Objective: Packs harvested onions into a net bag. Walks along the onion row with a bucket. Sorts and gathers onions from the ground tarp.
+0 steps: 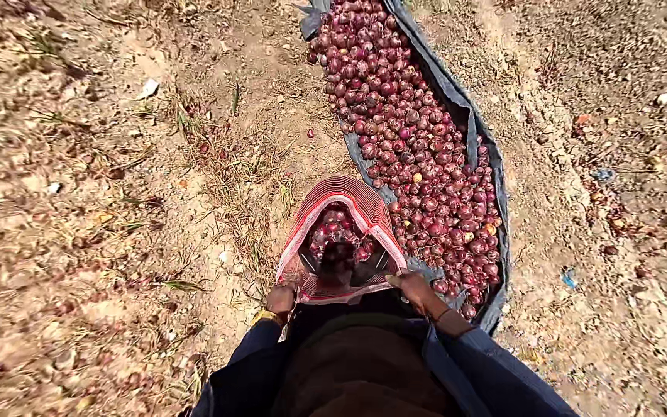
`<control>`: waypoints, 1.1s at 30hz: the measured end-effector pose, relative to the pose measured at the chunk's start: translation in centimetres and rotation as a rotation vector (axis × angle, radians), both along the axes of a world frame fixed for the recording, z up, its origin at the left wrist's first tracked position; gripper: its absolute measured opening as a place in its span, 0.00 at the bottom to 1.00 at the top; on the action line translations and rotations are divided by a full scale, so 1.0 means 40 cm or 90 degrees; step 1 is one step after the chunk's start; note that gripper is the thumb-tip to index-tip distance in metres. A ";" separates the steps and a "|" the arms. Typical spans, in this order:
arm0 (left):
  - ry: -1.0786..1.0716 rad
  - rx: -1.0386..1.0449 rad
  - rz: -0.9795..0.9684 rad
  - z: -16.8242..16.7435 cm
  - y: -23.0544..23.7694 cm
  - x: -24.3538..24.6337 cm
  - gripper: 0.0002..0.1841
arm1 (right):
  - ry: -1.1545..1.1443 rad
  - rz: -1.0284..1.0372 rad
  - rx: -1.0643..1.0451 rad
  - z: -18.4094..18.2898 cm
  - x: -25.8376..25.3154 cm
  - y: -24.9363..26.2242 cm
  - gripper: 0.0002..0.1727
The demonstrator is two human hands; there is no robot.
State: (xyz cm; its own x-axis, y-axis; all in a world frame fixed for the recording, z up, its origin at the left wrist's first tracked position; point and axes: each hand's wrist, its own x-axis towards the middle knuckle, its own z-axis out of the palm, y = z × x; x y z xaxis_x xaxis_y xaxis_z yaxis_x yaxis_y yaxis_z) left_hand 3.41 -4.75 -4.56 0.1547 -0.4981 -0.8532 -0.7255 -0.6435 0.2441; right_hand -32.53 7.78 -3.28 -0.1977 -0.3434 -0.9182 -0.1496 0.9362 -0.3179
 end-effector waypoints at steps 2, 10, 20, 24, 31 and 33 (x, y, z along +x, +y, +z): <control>-0.016 0.025 -0.026 0.012 -0.022 -0.020 0.24 | 0.010 0.063 0.009 -0.014 0.003 -0.008 0.27; 0.127 0.006 0.052 0.161 0.034 0.085 0.21 | -0.020 0.146 -0.044 0.204 -0.022 0.088 0.25; 0.061 -0.071 0.045 0.212 0.010 0.088 0.20 | 0.075 0.100 -0.072 0.219 -0.027 0.069 0.27; 0.010 -0.090 0.026 0.227 0.024 0.052 0.20 | 0.100 0.144 -0.048 0.229 -0.014 0.041 0.28; -0.009 -0.023 0.016 0.217 0.015 0.078 0.21 | 0.059 0.204 -0.079 0.231 -0.080 0.000 0.28; -0.012 -0.041 0.014 0.231 0.004 0.043 0.20 | 0.050 0.173 -0.095 0.240 -0.109 -0.009 0.29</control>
